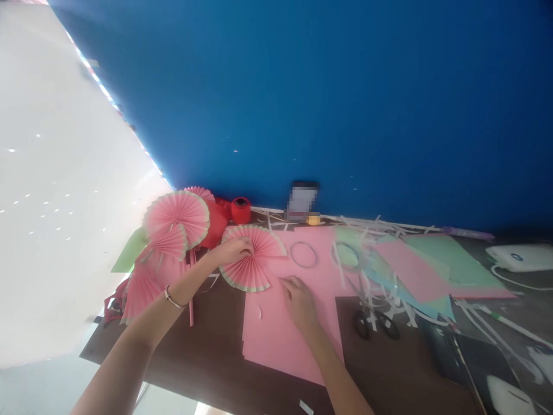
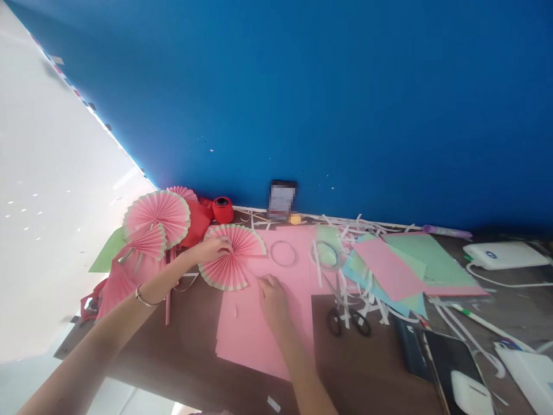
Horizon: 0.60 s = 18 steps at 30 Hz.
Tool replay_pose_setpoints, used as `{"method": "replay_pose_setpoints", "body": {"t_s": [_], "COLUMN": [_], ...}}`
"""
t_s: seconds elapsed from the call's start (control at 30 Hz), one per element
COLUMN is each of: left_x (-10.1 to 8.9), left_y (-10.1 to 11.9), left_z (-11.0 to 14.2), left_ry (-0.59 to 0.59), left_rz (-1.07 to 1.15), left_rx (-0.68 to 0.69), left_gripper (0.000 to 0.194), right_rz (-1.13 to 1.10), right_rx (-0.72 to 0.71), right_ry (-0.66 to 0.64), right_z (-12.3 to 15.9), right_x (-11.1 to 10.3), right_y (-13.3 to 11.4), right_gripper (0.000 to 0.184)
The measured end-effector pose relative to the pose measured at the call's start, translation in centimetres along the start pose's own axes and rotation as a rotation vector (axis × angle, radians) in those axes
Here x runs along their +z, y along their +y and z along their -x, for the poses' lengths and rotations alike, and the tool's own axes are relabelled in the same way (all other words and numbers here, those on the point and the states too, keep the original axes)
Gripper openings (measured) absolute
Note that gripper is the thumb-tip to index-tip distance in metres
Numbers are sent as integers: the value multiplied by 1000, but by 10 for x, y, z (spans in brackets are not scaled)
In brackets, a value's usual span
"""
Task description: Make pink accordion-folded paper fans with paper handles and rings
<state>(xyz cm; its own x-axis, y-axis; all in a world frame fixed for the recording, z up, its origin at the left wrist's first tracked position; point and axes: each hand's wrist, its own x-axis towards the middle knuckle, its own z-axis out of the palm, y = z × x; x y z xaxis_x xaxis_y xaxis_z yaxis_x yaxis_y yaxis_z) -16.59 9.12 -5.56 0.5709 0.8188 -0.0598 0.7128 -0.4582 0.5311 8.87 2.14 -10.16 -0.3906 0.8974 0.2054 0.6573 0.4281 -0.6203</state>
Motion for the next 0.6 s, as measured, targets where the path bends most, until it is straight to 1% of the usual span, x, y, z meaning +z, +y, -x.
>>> {"method": "replay_pose_setpoints", "body": {"t_s": [0.13,0.3,0.47,0.6], "left_x": [2,1,-3,-1], "left_y": [-2,-2,8,17], "left_z": [0,0,1,1], "left_ry": [-2,-7,-25,-46], "left_rz": [9,21,-12,-86], "left_rx": [9,22,4,0], "left_gripper": [23,25,19,21], "right_rz": [-1,-55,-96,-98], "right_rx": [3,13,45,45], "right_ry": [3,4,-15,-23], "right_z": [-4,-9,-8,-6], "right_x": [-3,-6,-6,-4], "right_y": [1,2,2,2], "right_gripper": [41,37,34,35]}}
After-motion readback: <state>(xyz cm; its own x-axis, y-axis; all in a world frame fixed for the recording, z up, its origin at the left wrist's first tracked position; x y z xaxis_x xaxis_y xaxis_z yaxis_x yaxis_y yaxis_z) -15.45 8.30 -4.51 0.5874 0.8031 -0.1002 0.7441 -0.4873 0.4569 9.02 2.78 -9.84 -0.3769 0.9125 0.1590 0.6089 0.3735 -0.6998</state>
